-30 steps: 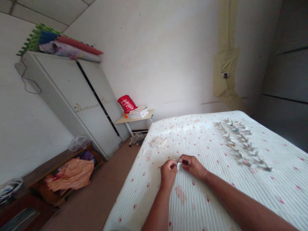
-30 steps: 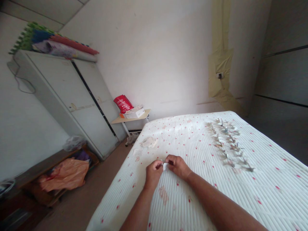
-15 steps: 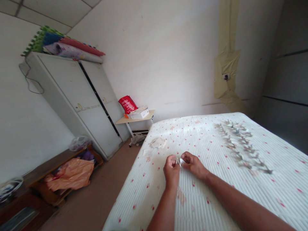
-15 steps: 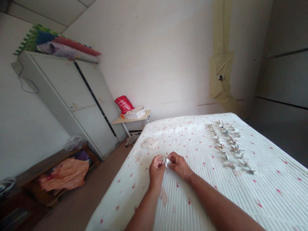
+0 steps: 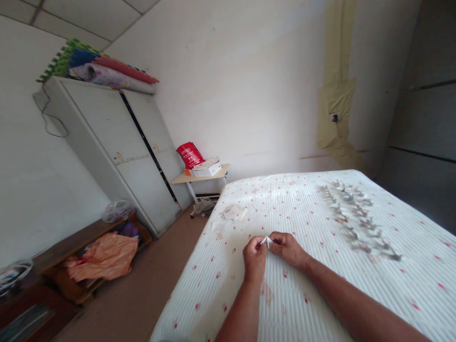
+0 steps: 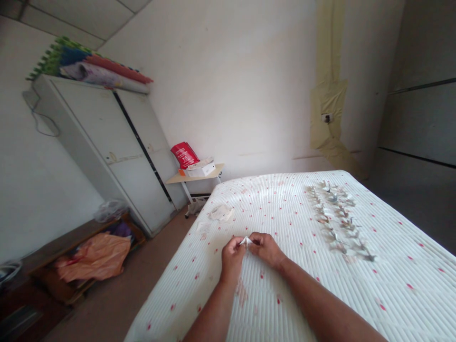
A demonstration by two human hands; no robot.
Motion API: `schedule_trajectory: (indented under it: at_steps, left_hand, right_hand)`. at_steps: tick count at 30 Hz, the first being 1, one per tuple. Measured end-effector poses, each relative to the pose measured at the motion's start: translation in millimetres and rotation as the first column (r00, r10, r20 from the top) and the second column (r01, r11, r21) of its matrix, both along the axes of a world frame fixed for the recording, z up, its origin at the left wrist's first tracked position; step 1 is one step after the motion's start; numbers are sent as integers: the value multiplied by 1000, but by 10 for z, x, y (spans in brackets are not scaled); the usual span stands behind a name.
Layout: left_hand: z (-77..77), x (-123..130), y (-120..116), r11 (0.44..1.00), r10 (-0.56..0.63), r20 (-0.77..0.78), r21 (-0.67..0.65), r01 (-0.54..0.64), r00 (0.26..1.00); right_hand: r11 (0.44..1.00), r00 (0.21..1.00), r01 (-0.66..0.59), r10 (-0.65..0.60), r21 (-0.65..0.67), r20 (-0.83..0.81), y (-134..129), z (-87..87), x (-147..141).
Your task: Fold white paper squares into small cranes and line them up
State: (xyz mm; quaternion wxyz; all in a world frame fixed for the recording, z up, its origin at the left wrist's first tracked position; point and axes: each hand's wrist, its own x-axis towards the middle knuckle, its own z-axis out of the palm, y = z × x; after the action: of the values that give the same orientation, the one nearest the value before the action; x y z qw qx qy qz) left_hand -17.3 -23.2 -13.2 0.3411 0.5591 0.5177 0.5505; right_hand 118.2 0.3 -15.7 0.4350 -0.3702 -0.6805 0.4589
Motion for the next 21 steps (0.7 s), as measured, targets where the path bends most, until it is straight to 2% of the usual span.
schedule_trajectory:
  at_steps: [11, 21]
  left_hand:
    - [0, -45, 19, 993, -89, 96, -75, 96, 991]
    - [136, -80, -66, 965, -205, 150, -131, 225, 967]
  right_hand:
    - [998, 998, 13, -16, 67, 53, -24, 6, -13]
    - [996, 996, 34, -41, 83, 82, -22, 24, -18]
